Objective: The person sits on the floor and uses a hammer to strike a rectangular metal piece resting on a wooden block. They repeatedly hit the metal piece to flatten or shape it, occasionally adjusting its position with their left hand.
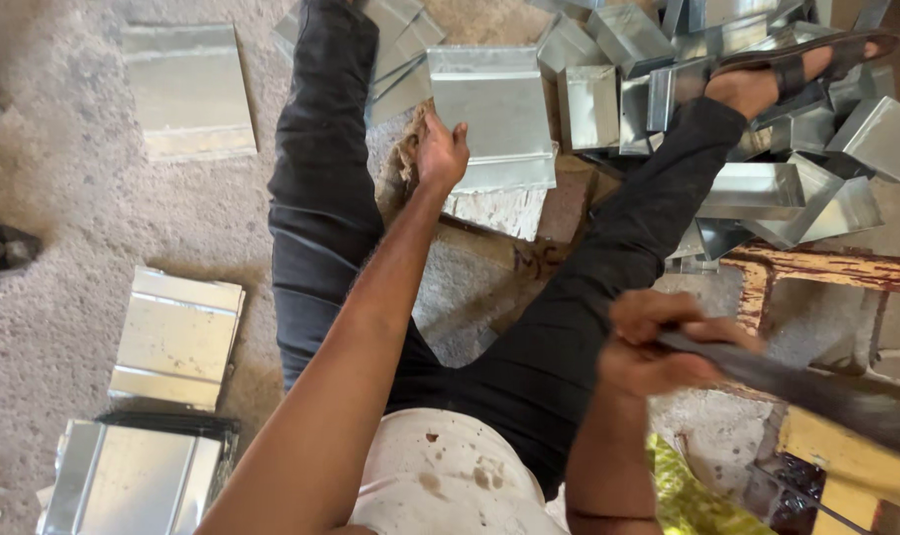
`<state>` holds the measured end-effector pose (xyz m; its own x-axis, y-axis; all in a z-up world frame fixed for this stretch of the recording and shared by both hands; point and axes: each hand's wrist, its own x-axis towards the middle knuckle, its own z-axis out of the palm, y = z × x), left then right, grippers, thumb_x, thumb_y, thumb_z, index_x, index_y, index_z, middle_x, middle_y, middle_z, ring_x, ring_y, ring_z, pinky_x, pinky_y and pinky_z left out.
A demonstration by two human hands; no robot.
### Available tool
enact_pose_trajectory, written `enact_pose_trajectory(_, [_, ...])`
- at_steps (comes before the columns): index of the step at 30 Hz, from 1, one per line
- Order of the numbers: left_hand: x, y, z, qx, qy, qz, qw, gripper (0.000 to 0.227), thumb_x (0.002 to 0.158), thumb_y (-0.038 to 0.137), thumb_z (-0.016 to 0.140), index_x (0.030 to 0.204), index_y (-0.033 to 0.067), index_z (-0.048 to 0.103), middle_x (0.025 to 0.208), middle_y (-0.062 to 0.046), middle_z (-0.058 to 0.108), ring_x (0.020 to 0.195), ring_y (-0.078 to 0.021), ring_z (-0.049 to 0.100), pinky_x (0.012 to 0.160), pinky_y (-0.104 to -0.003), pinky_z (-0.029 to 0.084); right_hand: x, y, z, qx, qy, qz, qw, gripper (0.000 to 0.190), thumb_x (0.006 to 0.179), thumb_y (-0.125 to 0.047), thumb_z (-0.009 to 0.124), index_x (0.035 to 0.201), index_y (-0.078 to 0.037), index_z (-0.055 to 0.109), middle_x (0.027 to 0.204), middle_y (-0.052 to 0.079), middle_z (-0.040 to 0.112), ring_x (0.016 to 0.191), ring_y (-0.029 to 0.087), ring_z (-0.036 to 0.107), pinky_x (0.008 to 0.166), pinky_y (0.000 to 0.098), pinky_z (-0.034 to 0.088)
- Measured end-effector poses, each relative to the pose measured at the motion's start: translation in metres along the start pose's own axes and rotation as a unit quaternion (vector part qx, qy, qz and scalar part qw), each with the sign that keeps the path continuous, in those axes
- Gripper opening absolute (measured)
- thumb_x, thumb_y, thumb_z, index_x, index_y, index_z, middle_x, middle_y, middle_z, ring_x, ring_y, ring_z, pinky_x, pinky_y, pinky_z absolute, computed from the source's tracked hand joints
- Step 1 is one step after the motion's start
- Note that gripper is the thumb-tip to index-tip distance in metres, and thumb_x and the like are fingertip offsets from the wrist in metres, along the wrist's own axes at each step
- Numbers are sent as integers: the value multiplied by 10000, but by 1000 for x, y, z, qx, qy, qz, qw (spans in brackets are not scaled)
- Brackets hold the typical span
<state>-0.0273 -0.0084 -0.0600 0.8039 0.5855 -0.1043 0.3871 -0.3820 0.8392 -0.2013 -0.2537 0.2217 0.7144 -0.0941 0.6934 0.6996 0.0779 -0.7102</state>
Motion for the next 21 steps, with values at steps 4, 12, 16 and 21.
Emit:
enact_pose_trajectory(4, [-3, -1, -2, -12, -34, -25, 999, 575, 997, 356, 628, 1375, -13, 402, 1392, -276, 560, 1338, -441, 492, 1110, -632, 319, -91, 66, 5, -171, -164, 107, 966, 265, 1155, -373, 528, 1112, -112, 546, 804, 41, 526, 594, 106, 498, 556, 273, 396])
enact_pose_trajectory(12, [-5, 0, -1, 9, -14, 1, 1000, 569, 1001, 348, 625, 1358, -30, 394, 1359, -292, 562, 1297, -453, 508, 1115, -656, 272, -26, 1, 11, 10, -66, 454, 888, 397, 1090, -433, 553, 1229, -61, 549, 666, -18, 451, 469, 57, 364, 367, 237, 269])
enact_pose_trajectory(16, [-5, 5, -6, 4, -22, -13, 1000, 589, 1001, 349, 618, 1392, -20, 377, 1366, -275, 567, 1314, -442, 509, 1121, -656, 259, 5, -33, 14, -16, -49, 199, 979, 447, 1073, -566, 530, 1164, -135, 451, 653, 12, 463, 452, 57, 369, 393, 238, 299])
enact_pose_trajectory(21, [-3, 8, -9, -5, -30, -19, 999, 608, 989, 339, 606, 1410, -15, 347, 1353, -271, 563, 1301, -424, 513, 1119, -661, 238, -47, 24, 9, -64, -83, 132, 986, 487, 1080, -613, 470, 1032, -131, 413, 655, 38, 498, 489, 102, 428, 443, 251, 331])
